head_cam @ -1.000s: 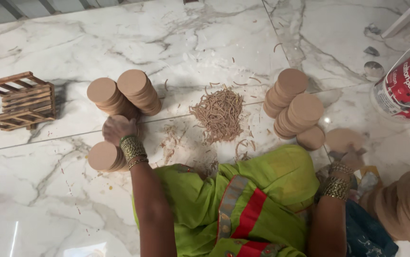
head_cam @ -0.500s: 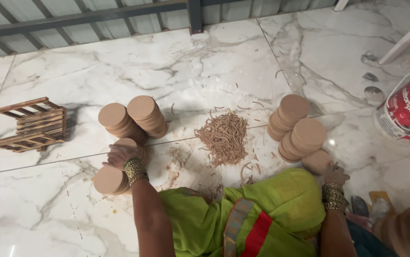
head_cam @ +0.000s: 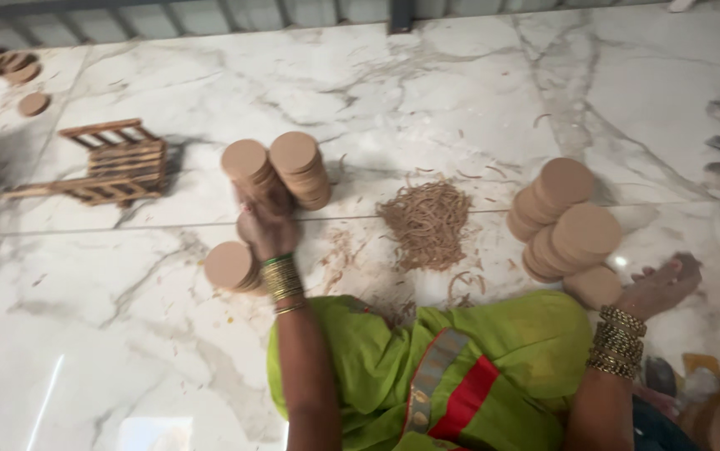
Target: The person sits on the floor and stacks round wooden discs into tall piles, picking discs one at a time from loose piles and adding them to stacks on either side. Wood shavings and small wooden racks lie on the floor around the work area.
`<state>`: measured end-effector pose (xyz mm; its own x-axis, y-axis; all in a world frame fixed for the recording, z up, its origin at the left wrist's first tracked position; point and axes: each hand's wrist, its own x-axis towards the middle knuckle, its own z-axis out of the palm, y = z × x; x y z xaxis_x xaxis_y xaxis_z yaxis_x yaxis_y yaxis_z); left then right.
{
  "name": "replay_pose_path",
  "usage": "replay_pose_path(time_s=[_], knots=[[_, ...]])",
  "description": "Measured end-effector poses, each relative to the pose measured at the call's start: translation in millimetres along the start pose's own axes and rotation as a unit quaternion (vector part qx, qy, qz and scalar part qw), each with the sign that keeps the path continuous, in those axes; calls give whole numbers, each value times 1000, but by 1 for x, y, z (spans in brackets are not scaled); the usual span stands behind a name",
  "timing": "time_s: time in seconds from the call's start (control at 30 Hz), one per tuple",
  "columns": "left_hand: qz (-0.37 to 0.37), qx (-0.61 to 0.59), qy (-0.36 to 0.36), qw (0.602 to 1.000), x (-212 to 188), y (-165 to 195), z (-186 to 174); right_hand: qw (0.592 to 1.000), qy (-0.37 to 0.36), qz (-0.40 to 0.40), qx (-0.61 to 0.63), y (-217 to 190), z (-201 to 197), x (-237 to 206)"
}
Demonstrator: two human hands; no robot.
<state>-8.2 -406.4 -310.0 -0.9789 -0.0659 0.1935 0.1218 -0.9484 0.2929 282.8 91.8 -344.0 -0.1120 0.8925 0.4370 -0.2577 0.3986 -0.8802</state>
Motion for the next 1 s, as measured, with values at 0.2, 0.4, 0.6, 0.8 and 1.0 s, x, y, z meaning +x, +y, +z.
replay_pose_path(time_s=[0.2,0.4,0.6,0.8,1.0], knots=[[-149,163,211,952,-41,-58,13,972,-232,19,22,-46,70,-106],[-188,388,223,874,-83,-101,8,851,-460,-219,-125,-121,134,-220],[-89,440,36,893,-116,-136,4,798,-470,-318,-202,-176,175,-230],[-54,508,-65,857,-117,-135,18,682,-723,7,-107,-167,212,-158],[-61,399,34,914,-126,-153,25,838,-528,86,106,-149,192,-168]])
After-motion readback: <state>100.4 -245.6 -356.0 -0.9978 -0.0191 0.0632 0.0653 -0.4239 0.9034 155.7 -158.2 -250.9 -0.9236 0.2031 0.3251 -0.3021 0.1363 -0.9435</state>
